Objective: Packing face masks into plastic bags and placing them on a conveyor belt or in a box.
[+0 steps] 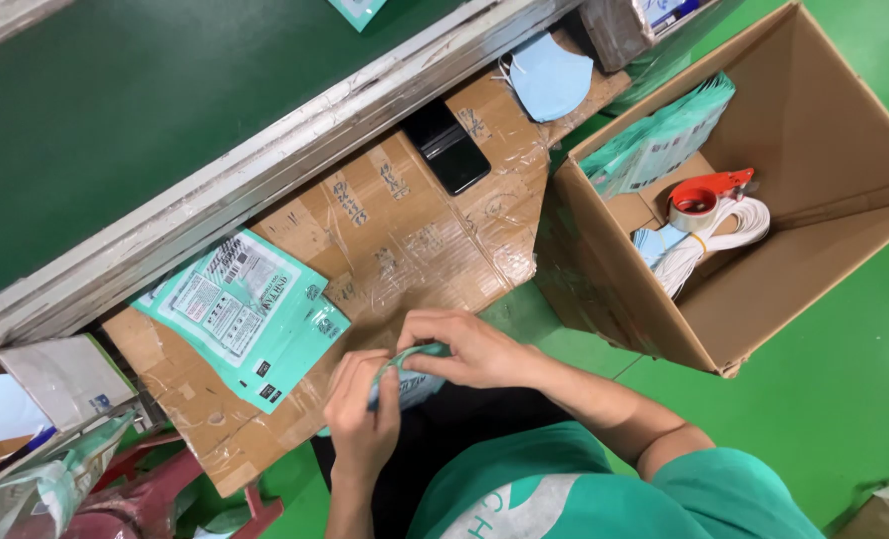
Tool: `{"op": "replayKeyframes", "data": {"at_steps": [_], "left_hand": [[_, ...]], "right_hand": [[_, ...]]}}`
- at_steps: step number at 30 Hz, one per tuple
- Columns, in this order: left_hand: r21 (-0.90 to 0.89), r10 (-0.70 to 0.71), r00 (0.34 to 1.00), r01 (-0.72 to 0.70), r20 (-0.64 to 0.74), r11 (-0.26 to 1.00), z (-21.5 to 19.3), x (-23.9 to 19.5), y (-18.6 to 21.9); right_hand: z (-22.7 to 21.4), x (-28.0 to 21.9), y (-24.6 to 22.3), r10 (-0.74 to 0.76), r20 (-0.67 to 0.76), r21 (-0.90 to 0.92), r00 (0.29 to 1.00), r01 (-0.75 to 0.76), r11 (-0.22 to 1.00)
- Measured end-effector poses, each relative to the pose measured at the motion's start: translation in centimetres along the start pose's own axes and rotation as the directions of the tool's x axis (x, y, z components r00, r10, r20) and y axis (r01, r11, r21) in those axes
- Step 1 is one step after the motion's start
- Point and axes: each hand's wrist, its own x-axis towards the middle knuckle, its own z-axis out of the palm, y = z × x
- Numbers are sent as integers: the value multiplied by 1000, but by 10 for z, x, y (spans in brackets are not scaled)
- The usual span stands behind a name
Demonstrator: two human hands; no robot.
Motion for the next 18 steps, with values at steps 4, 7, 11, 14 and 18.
{"op": "replayKeyframes", "data": {"at_steps": [4, 7, 11, 14, 18], "left_hand": [[-36, -117, 991, 114, -64, 993, -7, -10, -3], [-158, -335, 918, 306, -214, 939, -9, -31, -36], [-652, -600, 673, 227, -433, 724, -25, -9, -41], [-859, -563, 729, -66, -389, 509, 4, -44, -90], [-772, -476, 820, 69, -317, 632, 18, -16, -68]], "right_hand": [[-12, -3, 5, 111, 81, 8, 991, -112, 994], [-32, 0, 9, 250, 58, -89, 967, -244, 966], [-57, 0, 16, 211, -177, -89, 961, -230, 969], [-40, 19, -11, 335, 42, 559, 941, -300, 773], [-41, 12, 54, 265, 171, 261, 949, -303, 917]]}}
